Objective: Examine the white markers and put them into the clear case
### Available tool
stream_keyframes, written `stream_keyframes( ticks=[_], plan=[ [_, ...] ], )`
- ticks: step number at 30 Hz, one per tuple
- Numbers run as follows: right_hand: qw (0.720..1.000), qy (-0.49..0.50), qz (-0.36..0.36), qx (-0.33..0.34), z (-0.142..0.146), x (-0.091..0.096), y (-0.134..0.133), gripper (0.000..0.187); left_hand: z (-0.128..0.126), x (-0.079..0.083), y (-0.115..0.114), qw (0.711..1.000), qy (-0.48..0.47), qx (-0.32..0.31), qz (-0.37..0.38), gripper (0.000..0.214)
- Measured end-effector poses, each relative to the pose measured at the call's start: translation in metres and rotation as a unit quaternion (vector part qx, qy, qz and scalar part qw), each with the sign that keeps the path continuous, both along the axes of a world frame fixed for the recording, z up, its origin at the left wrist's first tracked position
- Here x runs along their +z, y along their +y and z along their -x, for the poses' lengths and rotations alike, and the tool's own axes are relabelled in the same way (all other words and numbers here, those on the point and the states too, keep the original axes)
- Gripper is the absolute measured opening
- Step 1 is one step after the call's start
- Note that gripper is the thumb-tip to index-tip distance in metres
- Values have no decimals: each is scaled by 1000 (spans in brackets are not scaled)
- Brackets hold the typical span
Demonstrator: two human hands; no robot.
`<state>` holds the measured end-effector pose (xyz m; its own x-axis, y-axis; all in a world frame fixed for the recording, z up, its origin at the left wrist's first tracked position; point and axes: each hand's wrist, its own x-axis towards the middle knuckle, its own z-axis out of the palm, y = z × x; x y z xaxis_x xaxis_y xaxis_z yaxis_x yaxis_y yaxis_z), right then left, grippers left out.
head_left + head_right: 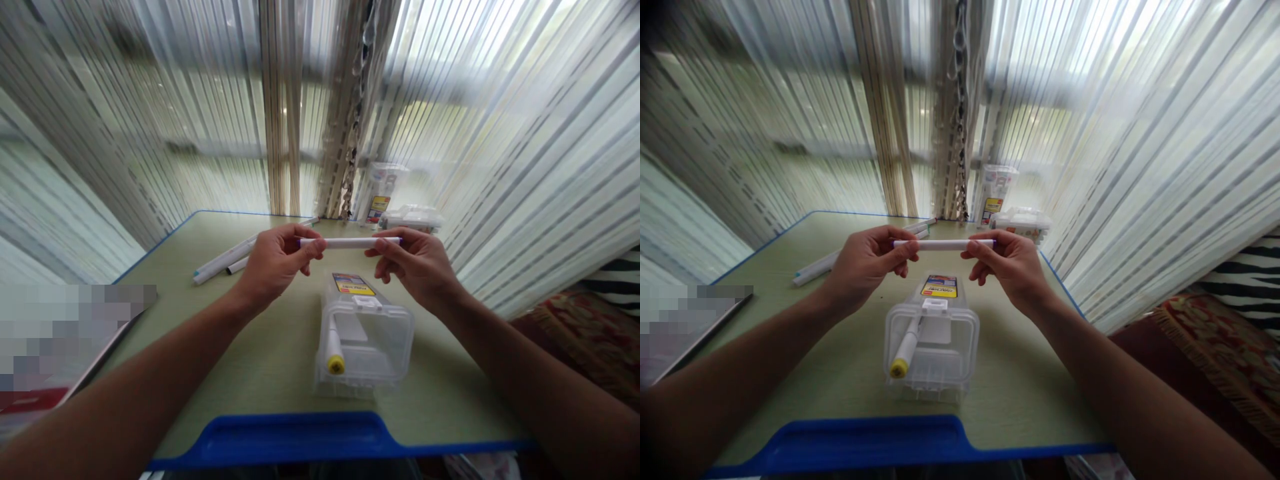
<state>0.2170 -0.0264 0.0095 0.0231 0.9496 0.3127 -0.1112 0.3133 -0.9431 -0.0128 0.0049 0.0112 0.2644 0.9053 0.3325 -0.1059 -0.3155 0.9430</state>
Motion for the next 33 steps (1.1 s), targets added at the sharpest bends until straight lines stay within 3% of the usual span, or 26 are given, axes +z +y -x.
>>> stream_keyframes(
  ticks=[11, 33],
  plan=[
    [1000, 7, 6, 0, 1, 0, 0, 25, -1, 0, -2, 1000, 6, -4, -2, 31],
    [996, 65, 67, 16, -2, 7, 0, 23, -2, 2, 0, 987, -108, -35, 113, 22]
  ],
)
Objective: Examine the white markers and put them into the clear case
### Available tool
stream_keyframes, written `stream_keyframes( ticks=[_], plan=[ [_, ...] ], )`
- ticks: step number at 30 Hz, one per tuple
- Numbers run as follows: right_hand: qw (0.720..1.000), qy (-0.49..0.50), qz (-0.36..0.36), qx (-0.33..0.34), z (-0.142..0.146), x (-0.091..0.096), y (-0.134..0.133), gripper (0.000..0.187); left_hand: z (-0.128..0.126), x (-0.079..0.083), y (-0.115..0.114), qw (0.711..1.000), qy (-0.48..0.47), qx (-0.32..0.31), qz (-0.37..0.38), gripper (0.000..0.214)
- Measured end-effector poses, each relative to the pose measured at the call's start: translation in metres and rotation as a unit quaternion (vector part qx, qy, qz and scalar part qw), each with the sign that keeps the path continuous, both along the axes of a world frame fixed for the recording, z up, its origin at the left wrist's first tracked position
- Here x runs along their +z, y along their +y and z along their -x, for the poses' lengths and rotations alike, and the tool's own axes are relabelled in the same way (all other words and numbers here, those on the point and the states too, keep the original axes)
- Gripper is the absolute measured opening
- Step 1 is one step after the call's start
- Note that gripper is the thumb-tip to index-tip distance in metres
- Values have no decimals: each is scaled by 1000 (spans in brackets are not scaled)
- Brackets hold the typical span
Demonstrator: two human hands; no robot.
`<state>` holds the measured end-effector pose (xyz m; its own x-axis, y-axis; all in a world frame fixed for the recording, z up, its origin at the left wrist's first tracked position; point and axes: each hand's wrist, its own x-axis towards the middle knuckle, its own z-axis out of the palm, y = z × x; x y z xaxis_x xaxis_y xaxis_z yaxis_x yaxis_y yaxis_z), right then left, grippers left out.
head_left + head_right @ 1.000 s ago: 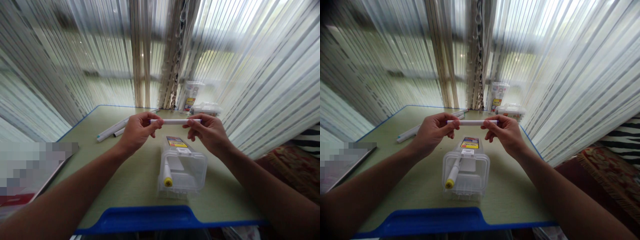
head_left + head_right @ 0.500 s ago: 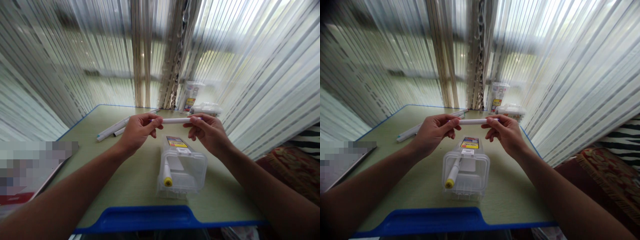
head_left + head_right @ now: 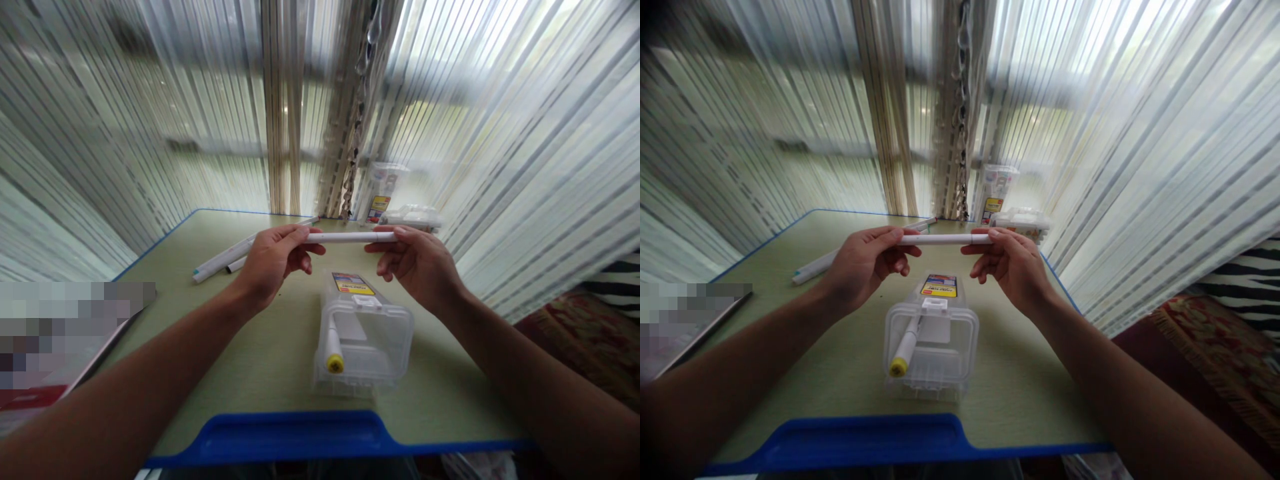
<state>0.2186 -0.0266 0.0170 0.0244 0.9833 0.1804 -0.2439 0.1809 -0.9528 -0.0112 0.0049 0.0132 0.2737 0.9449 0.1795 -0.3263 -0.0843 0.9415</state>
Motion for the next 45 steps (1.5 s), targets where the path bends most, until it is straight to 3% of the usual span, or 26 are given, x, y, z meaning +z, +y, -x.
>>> stream_keyframes(
  ticks=[11, 29, 45],
  plan=[
    [1000, 0, -1, 2, -1, -1, 0, 23, 0, 2, -1, 1000, -13, -6, 15, 21],
    [999, -36, -34, -12, 0, -4, 1, 28, 0, -4, 1, 994, 71, 17, -82, 30],
    [995, -76, -69, 4, -1, -9, 0, 25, 3, -4, 1, 986, 129, 27, -102, 38]
  ],
)
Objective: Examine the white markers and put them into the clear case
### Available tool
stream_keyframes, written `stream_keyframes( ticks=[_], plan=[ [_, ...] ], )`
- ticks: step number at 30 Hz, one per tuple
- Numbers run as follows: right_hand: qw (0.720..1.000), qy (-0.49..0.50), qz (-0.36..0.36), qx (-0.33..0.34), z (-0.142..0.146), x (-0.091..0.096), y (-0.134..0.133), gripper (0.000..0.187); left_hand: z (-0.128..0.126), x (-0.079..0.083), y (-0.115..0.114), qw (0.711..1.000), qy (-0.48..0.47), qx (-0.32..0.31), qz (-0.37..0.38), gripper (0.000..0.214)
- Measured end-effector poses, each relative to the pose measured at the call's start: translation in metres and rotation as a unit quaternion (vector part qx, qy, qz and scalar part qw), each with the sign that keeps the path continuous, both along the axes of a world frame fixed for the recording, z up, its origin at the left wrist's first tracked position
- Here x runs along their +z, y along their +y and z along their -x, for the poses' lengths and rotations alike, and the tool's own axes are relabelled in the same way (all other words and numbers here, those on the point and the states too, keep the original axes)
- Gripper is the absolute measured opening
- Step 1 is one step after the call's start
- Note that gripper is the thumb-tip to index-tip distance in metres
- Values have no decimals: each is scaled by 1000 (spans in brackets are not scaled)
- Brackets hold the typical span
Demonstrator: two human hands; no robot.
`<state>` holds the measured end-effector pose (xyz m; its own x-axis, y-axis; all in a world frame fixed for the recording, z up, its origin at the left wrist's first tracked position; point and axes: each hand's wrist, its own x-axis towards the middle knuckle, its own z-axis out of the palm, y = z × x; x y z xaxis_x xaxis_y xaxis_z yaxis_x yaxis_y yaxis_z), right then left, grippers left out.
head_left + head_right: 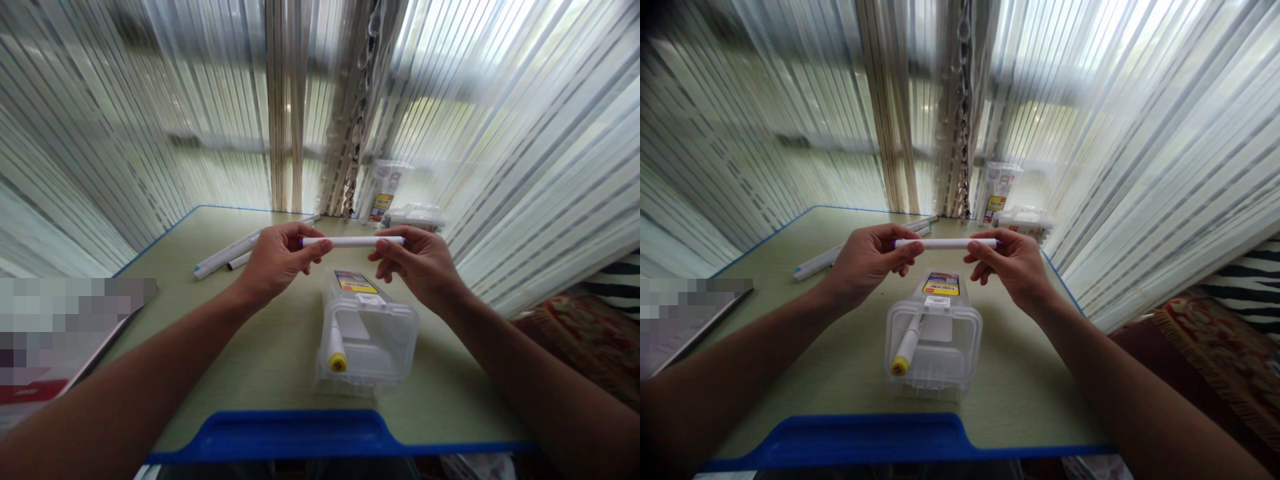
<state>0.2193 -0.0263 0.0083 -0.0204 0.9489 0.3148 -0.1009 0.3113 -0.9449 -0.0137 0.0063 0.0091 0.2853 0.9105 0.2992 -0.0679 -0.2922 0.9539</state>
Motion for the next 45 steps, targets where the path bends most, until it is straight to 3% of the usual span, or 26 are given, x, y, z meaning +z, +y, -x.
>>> stream_keyframes(
  ticks=[11, 27, 39, 45],
  plan=[
    [1000, 22, 21, -5, 2, 2, 1, 25, -1, 2, 0, 1000, 10, 10, -23, 33],
    [996, 61, 70, 5, 0, 8, -1, 23, -3, -2, 3, 998, -61, 6, 23, 28],
    [996, 54, 69, 6, -1, 8, 0, 25, -2, -1, 3, 995, -79, -2, 61, 30],
    [997, 52, 62, 8, 0, 7, 1, 32, -2, -2, 3, 997, -65, -1, 42, 30]
  ],
)
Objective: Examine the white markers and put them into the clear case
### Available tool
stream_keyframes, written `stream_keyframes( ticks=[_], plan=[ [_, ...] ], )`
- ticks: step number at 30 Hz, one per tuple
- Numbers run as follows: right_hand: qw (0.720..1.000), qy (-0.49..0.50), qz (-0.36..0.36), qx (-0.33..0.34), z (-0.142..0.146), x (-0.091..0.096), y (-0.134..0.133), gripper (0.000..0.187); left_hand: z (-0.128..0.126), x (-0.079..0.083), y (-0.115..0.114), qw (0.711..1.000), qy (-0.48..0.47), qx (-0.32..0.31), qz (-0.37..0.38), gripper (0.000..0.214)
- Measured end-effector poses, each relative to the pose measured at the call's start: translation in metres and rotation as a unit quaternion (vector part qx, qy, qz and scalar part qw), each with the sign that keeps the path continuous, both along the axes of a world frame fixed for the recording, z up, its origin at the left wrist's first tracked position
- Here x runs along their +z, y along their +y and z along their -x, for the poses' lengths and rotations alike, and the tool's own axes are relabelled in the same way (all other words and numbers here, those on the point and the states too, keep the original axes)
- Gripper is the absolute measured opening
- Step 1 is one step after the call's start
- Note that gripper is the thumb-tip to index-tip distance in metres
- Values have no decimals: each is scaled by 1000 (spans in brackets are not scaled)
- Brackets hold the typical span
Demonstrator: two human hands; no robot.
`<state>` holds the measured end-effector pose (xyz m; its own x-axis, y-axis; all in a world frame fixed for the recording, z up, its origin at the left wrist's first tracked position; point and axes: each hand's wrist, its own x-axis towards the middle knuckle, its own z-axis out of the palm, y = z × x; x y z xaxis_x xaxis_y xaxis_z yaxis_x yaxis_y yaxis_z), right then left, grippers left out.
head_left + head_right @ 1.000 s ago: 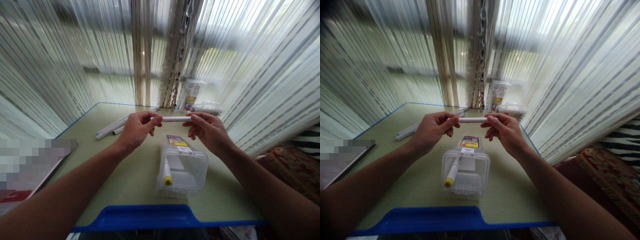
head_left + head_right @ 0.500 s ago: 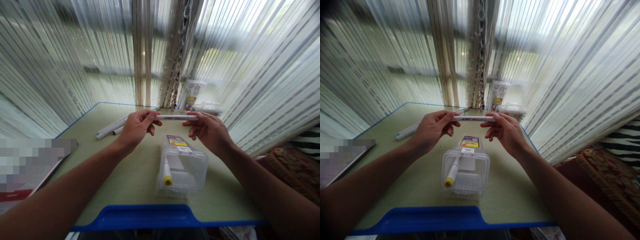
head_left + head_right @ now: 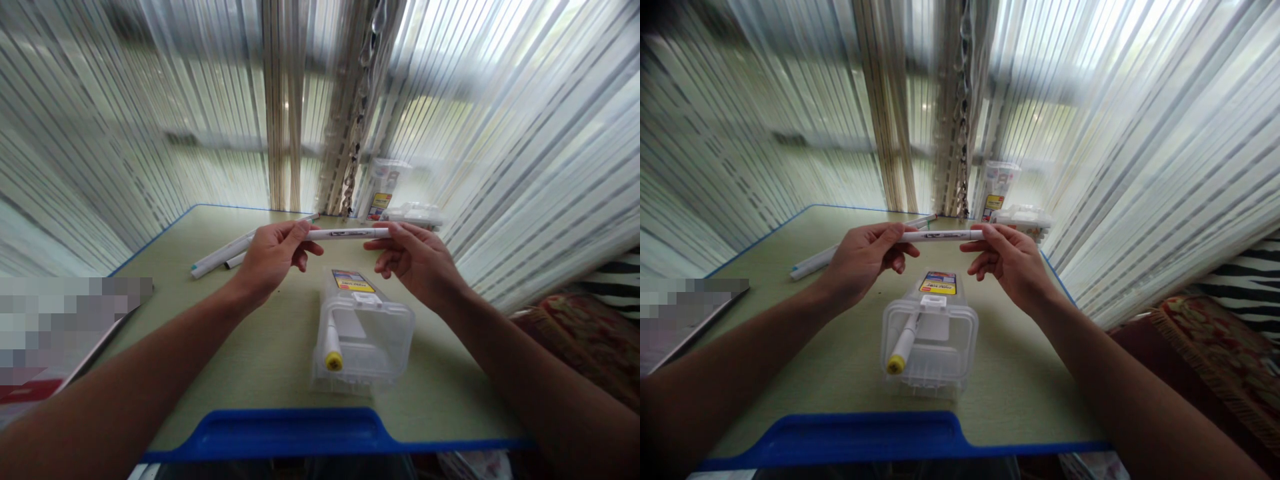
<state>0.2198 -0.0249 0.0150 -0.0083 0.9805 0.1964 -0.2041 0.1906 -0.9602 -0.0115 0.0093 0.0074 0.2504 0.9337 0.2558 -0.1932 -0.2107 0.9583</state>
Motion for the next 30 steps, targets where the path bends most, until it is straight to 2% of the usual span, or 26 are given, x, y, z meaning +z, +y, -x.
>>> stream_keyframes(
  ticks=[5, 10, 22, 30],
  plan=[
    [1000, -22, -14, -7, 1, -2, 0, 36, 1, 2, -2, 999, 34, 6, -31, 31],
    [999, -31, -16, -14, 1, -4, 0, 34, 2, 3, -4, 998, 53, 10, -38, 36],
    [996, -72, -46, -18, 1, -6, -2, 28, 1, 3, -6, 995, 81, 7, -58, 31],
    [997, -64, -29, -16, 2, -5, -2, 27, 0, 1, -6, 995, 86, 5, -60, 31]
  ],
)
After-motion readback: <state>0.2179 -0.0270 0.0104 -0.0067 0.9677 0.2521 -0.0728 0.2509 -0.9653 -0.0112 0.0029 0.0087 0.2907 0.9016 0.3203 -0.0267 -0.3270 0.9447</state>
